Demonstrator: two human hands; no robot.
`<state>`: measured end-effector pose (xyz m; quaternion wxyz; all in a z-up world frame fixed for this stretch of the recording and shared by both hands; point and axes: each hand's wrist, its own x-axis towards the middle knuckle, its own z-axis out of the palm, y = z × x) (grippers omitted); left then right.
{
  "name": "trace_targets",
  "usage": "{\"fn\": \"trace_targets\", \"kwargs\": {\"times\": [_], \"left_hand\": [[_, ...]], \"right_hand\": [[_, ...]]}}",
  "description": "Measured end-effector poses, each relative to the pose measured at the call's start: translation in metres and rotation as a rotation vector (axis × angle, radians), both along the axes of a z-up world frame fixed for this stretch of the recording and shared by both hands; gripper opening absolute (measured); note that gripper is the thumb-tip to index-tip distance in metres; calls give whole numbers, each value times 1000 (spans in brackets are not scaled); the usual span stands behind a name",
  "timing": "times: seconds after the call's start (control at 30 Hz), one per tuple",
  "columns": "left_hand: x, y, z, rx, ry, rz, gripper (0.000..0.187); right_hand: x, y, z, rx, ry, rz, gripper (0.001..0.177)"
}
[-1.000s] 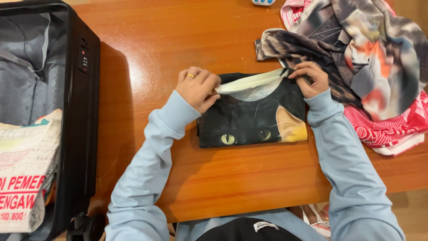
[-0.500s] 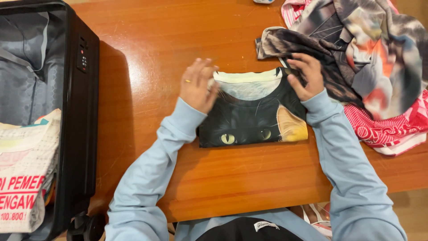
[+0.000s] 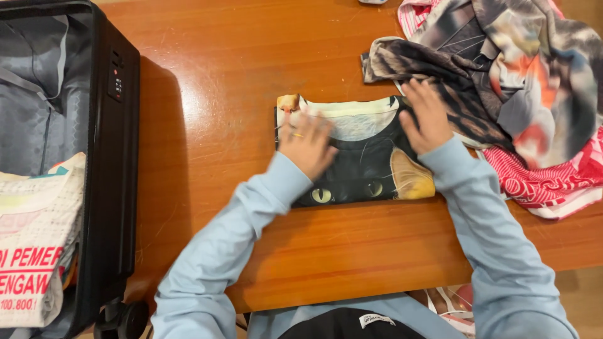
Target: Folding a cat-print t-shirt and placing it into a suitcase.
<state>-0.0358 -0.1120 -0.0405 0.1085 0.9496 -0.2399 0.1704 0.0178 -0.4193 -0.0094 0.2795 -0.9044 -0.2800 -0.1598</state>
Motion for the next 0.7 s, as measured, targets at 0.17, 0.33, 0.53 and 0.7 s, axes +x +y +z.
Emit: {"fn": "trace_targets", "kwargs": {"times": [0.17, 0.33, 0.53, 0.7], "left_hand": [[-26, -35, 29, -111, -15, -162, 65], [-3, -30, -14, -142, 48, -146, 71], [-5, -27, -14, -119, 94, -127, 72], [2, -16, -3, -137, 174, -68, 78]], "right_hand": [[-58, 46, 12, -103, 6, 34, 56], [-62, 63, -18, -304, 68, -16, 61], [-61, 64, -8, -412, 53, -135, 64], [-53, 48, -13, -384, 98, -213, 68]]}}
